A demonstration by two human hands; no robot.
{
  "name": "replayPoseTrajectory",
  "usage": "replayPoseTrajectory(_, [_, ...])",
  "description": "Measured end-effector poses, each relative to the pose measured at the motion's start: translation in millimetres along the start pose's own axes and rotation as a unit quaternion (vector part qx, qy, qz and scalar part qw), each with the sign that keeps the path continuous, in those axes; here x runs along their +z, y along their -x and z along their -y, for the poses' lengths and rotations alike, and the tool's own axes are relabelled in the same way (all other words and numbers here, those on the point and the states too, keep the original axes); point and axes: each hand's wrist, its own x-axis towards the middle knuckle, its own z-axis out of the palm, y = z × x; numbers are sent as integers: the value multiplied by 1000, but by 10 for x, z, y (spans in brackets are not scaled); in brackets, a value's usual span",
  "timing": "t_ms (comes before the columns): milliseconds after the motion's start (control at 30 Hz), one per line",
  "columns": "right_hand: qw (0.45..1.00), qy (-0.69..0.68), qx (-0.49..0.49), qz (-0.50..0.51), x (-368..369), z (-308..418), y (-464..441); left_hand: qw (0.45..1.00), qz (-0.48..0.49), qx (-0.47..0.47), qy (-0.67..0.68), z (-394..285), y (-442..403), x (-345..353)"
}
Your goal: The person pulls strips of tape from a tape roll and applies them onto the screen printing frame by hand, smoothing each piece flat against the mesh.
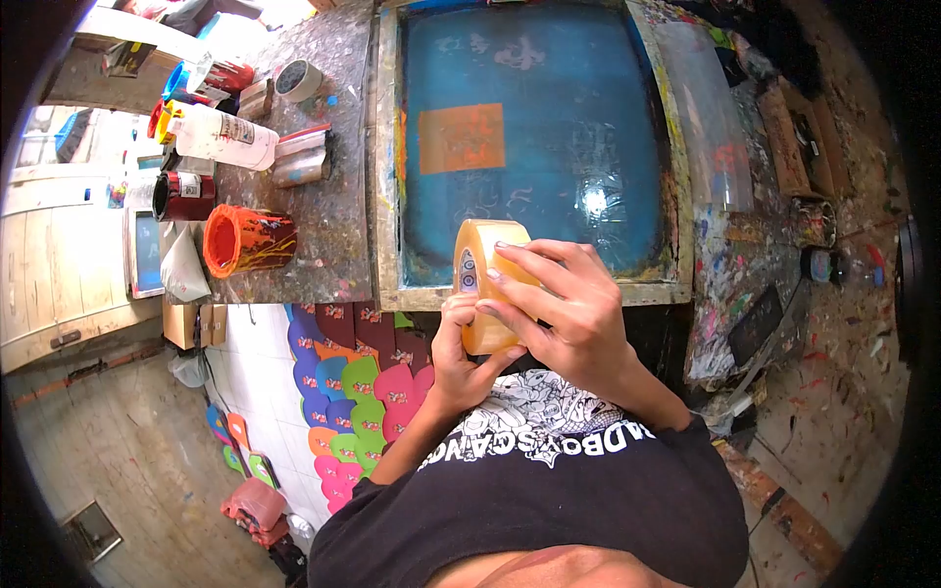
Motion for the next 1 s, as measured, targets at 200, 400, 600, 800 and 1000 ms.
replayPoseTrajectory(200, [1000, -11, 14, -11, -17, -27, 52, 998, 8, 49, -36, -29, -87, 19])
replayPoseTrajectory(400, [998, -28, 35, -33, 2, -10, 78, 997, 17, 50, -50, -48, -106, 16])
replayPoseTrajectory(600, [995, -47, 88, 9, -14, 76, -19, 996, 24, 31, -74, 46, -91, 2])
replayPoseTrajectory(800, [994, -35, 101, -2, 102, 44, -7, 993, 26, 57, -100, -18, -138, 3])
replayPoseTrajectory(1000, [995, -23, 93, -14, 150, 36, 9, 996, 16, 37, -79, -28, -113, 33])
